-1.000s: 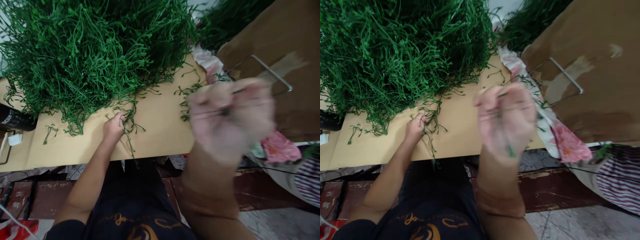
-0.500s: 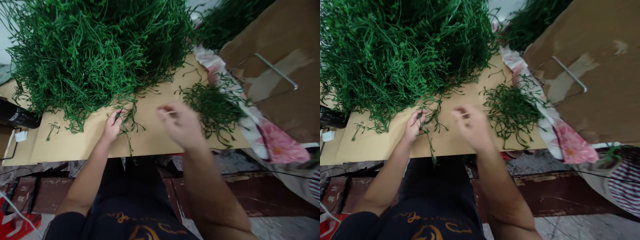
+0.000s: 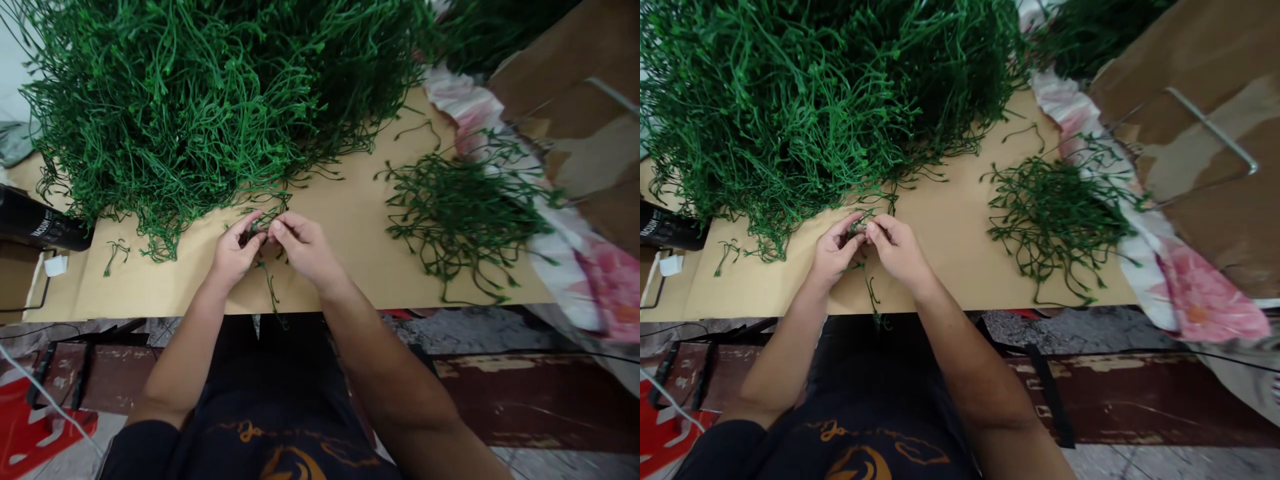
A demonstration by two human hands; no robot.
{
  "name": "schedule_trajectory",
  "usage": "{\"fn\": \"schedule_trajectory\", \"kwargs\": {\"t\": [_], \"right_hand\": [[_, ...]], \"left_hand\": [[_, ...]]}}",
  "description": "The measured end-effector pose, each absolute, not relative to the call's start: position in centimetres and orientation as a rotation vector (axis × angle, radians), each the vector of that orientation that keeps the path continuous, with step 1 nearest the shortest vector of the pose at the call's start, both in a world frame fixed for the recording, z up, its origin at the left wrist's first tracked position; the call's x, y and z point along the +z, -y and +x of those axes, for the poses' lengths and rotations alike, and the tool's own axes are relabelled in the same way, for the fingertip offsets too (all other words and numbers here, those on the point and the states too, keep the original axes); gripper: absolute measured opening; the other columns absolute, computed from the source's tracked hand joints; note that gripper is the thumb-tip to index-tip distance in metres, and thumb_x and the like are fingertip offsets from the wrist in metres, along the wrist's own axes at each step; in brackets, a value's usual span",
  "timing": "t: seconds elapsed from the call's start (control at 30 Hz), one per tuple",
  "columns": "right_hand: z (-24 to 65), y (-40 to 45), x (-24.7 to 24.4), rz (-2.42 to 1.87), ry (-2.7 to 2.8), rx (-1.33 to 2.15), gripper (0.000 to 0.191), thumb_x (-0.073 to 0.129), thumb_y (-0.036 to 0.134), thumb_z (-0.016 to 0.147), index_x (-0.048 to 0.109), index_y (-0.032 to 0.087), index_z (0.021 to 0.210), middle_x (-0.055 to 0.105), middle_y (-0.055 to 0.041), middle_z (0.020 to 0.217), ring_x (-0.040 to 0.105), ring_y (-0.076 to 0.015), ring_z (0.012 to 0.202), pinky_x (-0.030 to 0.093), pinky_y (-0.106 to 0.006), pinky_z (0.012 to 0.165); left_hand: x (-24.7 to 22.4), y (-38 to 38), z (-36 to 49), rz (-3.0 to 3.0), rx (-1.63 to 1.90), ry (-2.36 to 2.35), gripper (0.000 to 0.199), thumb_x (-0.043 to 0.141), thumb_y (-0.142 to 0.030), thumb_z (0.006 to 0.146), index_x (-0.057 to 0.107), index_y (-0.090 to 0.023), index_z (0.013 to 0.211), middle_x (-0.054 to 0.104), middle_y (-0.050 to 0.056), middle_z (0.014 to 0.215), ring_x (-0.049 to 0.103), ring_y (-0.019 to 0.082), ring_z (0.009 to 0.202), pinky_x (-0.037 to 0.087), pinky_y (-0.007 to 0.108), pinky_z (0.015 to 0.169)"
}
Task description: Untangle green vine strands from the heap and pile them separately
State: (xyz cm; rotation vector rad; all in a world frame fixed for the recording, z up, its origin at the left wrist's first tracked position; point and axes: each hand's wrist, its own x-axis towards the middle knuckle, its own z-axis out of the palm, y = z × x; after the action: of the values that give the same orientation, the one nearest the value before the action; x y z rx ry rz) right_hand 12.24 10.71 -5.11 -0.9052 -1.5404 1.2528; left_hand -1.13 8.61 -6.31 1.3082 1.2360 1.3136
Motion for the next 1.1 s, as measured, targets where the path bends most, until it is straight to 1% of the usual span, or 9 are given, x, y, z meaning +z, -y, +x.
{"fn": "schedule_trajectory", "kwargs": {"t": [0.1,0.2,0.27,0.37,0.43,0.53,0.73,0.87,1.1], "right_hand": [[12.1,-11.0,-5.1,-0.841,1.399,1.349,0.042,0.053,0.058,0.075,0.047,0.019,0.061,0.044,0.0029,0.056,0.040,-0.0079,0.053,0.035,-0.024,0.052],[11.9,-11.1,-5.0,-0.813,1.334,1.432,0.042,0.057,0.059,0.072,0.050,0.019,0.062,0.049,0.0022,0.058,0.043,-0.0077,0.053,0.038,-0.025,0.053],[11.8,-11.1,-5.0,-0.792,1.318,1.478,0.042,0.059,0.060,0.070,0.051,0.019,0.063,0.053,0.0015,0.060,0.046,-0.0080,0.054,0.040,-0.025,0.054],[11.7,-11.1,-5.1,-0.792,1.291,1.515,0.044,0.061,0.062,0.065,0.055,0.019,0.065,0.056,0.0012,0.061,0.048,-0.0084,0.055,0.041,-0.025,0.055],[11.6,-11.0,-5.1,-0.799,1.291,1.513,0.045,0.060,0.063,0.065,0.055,0.019,0.066,0.057,0.0011,0.061,0.049,-0.0086,0.056,0.042,-0.025,0.055],[11.6,-10.8,-5.1,-0.788,1.340,1.481,0.044,0.058,0.063,0.068,0.055,0.019,0.066,0.056,0.0010,0.062,0.048,-0.0085,0.056,0.041,-0.025,0.056],[11.2,-10.4,-4.8,-0.795,1.419,1.347,0.042,0.054,0.060,0.073,0.056,0.018,0.066,0.051,0.0000,0.066,0.046,-0.0097,0.060,0.040,-0.027,0.059],[10.8,-10.0,-4.6,-0.785,1.492,1.292,0.038,0.050,0.054,0.078,0.055,0.019,0.067,0.054,-0.0025,0.071,0.051,-0.0135,0.070,0.042,-0.030,0.066],[11.0,-9.1,-4.1,-0.750,1.567,1.231,0.031,0.048,0.043,0.083,0.054,0.019,0.065,0.053,-0.0031,0.074,0.052,-0.0142,0.074,0.045,-0.032,0.071]], "left_hand": [[-5.3,-8.2,-1.3,1.151,1.308,-1.183,0.035,0.064,-0.035,0.073,0.064,-0.020,0.104,0.061,0.000,0.072,0.056,0.011,0.069,0.046,0.025,0.068],[-4.7,-8.1,-1.6,0.913,1.283,-1.098,0.036,0.050,-0.047,0.081,0.066,-0.018,0.096,0.055,0.000,0.062,0.050,0.009,0.059,0.039,0.023,0.056],[-4.5,-8.1,-1.6,0.781,1.271,-1.066,0.033,0.051,-0.045,0.081,0.065,-0.017,0.090,0.054,-0.001,0.061,0.049,0.008,0.057,0.038,0.022,0.054],[-4.4,-8.2,-1.4,0.730,1.275,-1.071,0.019,0.064,-0.034,0.073,0.061,-0.016,0.079,0.054,-0.002,0.060,0.048,0.007,0.055,0.039,0.022,0.058],[-4.3,-8.2,-1.4,0.726,1.295,-1.075,0.018,0.068,-0.028,0.069,0.058,-0.016,0.076,0.056,-0.003,0.064,0.049,0.006,0.056,0.039,0.021,0.060],[-4.2,-8.1,-1.5,0.689,1.317,-1.057,0.019,0.069,-0.025,0.068,0.054,-0.017,0.076,0.057,-0.004,0.068,0.051,0.006,0.059,0.040,0.021,0.061],[-4.4,-8.3,-1.9,0.642,1.321,-1.055,0.014,0.060,-0.028,0.075,0.049,-0.020,0.078,0.056,-0.003,0.070,0.053,0.009,0.058,0.044,0.026,0.061],[-4.7,-8.5,-2.2,0.768,1.328,-1.093,0.016,0.054,-0.034,0.078,0.046,-0.021,0.077,0.055,-0.001,0.072,0.055,0.010,0.063,0.047,0.028,0.062],[-4.5,-8.9,-2.5,0.668,1.398,-1.193,0.023,0.059,-0.036,0.075,0.042,-0.020,0.075,0.048,-0.004,0.069,0.042,0.005,0.050,0.037,0.021,0.048]]}}
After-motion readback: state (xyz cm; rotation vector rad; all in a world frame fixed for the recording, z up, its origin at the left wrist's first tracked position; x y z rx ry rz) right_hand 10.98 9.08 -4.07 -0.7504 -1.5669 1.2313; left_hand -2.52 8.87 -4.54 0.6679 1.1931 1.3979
